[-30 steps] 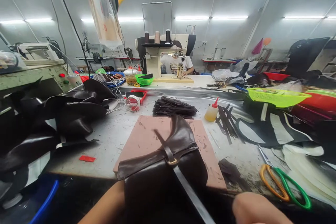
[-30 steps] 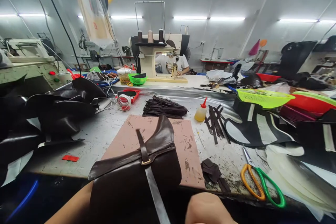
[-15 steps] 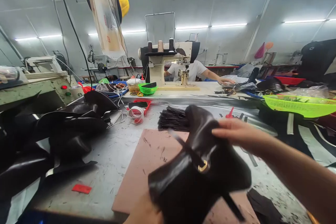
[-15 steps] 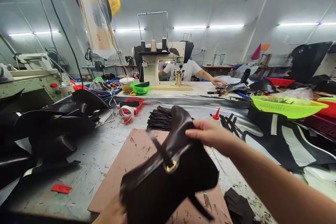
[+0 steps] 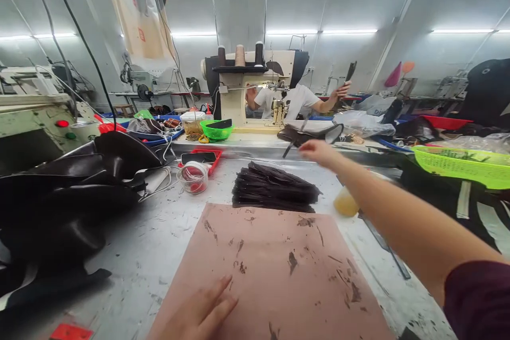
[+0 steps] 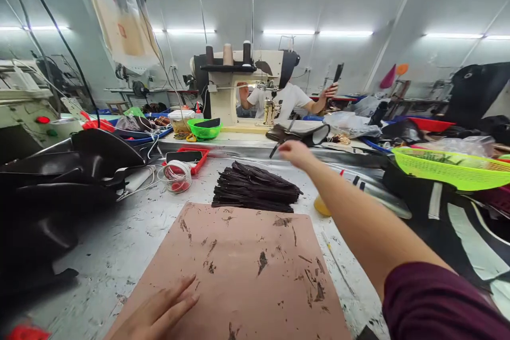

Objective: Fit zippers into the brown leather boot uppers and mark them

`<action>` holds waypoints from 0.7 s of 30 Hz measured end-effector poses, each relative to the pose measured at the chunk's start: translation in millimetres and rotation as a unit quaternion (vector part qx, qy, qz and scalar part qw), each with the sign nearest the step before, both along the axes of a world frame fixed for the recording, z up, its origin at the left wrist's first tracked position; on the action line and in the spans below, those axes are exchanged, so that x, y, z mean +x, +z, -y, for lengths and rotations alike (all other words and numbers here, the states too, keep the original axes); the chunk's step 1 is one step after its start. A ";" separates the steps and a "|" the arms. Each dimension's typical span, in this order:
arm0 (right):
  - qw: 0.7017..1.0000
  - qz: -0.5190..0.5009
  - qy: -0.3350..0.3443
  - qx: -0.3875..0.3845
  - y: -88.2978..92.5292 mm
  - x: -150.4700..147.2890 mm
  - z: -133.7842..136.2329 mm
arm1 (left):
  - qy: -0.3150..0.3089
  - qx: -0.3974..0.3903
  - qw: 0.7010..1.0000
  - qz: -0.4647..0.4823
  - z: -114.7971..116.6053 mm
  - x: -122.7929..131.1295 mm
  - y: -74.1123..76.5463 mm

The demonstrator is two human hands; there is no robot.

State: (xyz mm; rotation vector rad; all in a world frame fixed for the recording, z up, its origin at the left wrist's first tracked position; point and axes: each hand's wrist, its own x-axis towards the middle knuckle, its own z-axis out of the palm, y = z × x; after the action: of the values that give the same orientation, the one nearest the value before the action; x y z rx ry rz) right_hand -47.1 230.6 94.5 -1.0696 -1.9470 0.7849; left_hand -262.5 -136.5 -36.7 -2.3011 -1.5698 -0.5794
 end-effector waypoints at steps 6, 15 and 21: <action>0.983 0.036 0.168 0.064 -95.1 -42.8 70.4 | -0.021 -0.132 0.991 -0.024 -89.1 6.3 44.0; 0.967 0.002 0.226 0.118 -118.5 -63.9 65.0 | 0.070 -0.204 0.977 -0.004 -215.1 -1.5 49.6; 0.963 0.010 0.265 0.051 -109.1 -45.3 69.1 | 0.046 -0.252 0.966 -0.013 -228.9 -6.5 39.5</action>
State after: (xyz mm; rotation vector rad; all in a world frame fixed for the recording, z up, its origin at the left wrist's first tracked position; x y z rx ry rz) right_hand -92.4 161.5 -14.6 -0.4921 -2.2979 0.9406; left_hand -269.0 92.4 2.8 -2.5452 -1.9806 -0.1298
